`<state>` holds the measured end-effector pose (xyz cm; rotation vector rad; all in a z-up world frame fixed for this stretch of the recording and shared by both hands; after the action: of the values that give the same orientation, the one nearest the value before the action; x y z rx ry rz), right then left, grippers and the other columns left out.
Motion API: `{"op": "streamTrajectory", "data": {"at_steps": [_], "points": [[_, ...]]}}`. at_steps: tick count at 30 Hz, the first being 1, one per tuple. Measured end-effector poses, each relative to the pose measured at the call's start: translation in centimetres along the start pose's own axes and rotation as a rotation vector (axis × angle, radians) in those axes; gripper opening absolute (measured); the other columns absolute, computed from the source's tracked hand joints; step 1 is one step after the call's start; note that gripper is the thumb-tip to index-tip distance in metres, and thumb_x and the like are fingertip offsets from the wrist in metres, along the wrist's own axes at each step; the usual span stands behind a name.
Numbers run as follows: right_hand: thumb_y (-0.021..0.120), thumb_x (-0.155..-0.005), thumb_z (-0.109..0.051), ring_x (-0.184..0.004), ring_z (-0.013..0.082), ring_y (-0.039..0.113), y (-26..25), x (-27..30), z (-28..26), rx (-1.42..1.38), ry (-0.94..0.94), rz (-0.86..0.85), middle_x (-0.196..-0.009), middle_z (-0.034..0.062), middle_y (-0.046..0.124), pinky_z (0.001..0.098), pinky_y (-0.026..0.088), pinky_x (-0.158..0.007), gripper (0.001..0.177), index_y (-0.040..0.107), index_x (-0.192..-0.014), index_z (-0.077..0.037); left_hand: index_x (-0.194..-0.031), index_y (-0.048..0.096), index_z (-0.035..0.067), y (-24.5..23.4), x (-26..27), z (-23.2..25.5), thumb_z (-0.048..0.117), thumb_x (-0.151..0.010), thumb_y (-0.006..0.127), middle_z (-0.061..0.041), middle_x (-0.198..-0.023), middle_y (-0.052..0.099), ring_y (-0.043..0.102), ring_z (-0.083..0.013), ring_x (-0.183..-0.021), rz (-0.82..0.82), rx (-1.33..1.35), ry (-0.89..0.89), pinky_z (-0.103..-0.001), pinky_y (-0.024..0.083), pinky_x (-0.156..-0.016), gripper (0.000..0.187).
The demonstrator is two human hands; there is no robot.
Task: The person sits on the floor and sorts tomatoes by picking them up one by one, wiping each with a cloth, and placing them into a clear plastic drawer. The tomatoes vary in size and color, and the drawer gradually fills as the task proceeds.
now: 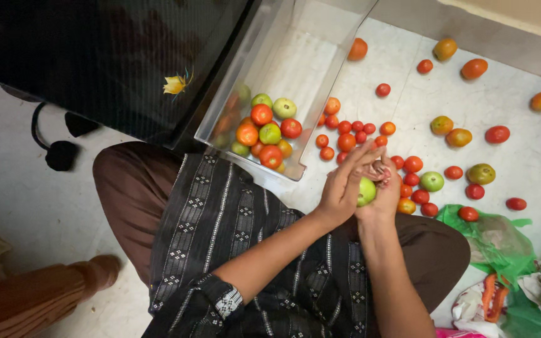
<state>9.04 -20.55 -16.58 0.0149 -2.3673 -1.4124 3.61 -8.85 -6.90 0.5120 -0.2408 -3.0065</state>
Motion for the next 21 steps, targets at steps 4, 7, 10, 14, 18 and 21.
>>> {"op": "streamTrajectory", "data": {"at_steps": [4,7,10,14,18,21], "points": [[0.051,-0.121,-0.023,-0.086,0.019,0.065,-0.7,-0.2,-0.5,-0.191,0.018,-0.303,-0.092,0.0072,0.066,0.0369,0.055,-0.081,0.027,0.063,-0.101,-0.009,-0.163,0.034,0.006,0.2,0.2,-0.5,0.025,-0.117,0.034,-0.015,-0.155,0.056,0.045,-0.0284,-0.151,-0.034,-0.14,0.117,-0.05,0.014,-0.137,0.05],[0.047,-0.115,-0.013,-0.094,0.0185,0.065,0.0,0.5,0.2,-0.282,-0.009,-0.438,-0.096,0.0106,0.066,0.029,0.055,-0.093,0.029,0.058,-0.09,-0.006,-0.165,0.03,0.008,-0.2,-1.2,-0.4,0.03,-0.116,0.037,-0.013,-0.167,0.043,0.022,-0.0353,-0.162,0.006,-0.431,0.211,-0.057,0.007,-0.133,0.054],[0.048,-0.102,-0.027,-0.102,0.019,0.067,0.5,1.5,0.5,0.004,-0.015,-0.012,-0.104,0.0085,0.07,0.0351,0.057,-0.098,0.025,0.062,-0.095,-0.008,-0.163,0.026,0.007,-1.0,-2.4,0.4,0.046,-0.106,0.044,-0.014,-0.17,0.028,0.013,-0.0404,-0.162,0.092,-0.73,0.267,-0.067,-0.004,-0.126,0.072],[0.044,-0.113,-0.027,-0.101,0.0204,0.067,-0.5,0.5,0.3,0.073,-0.139,-0.086,-0.107,0.0101,0.068,0.0339,0.056,-0.095,0.031,0.063,-0.102,-0.005,-0.167,0.024,0.009,-1.0,-2.1,0.8,0.054,-0.107,0.036,-0.012,-0.176,0.024,0.012,-0.0388,-0.169,0.081,-0.873,0.234,-0.073,-0.011,-0.124,0.076],[0.037,-0.114,-0.024,-0.108,0.0227,0.067,-2.8,-0.4,1.1,0.204,-0.229,-0.083,-0.117,0.0124,0.069,0.0358,0.054,-0.098,0.035,0.064,-0.12,-0.002,-0.166,0.029,0.014,-0.6,-0.8,-0.5,0.062,-0.103,0.04,-0.014,-0.174,0.026,0.014,-0.0358,-0.165,0.018,-1.106,0.266,-0.076,-0.009,-0.125,0.08],[0.035,-0.106,-0.024,-0.118,0.0277,0.065,-1.8,0.0,1.3,0.525,-0.303,-0.135,-0.129,0.0156,0.067,0.0407,0.052,-0.106,0.043,0.06,-0.129,0.001,-0.164,0.037,0.022,-0.7,0.0,-1.6,0.062,-0.104,0.042,-0.01,-0.173,0.029,0.016,-0.0302,-0.163,-0.023,-1.274,0.316,-0.074,-0.006,-0.125,0.072]]}}
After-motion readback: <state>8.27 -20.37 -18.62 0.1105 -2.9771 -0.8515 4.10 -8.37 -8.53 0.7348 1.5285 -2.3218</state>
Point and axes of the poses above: each hand's wrist, its own x-axis away from the middle knuckle, its own y-axis out of the palm, z = x × y, the point moved 2 cm from there along -x, towards the middle knuckle
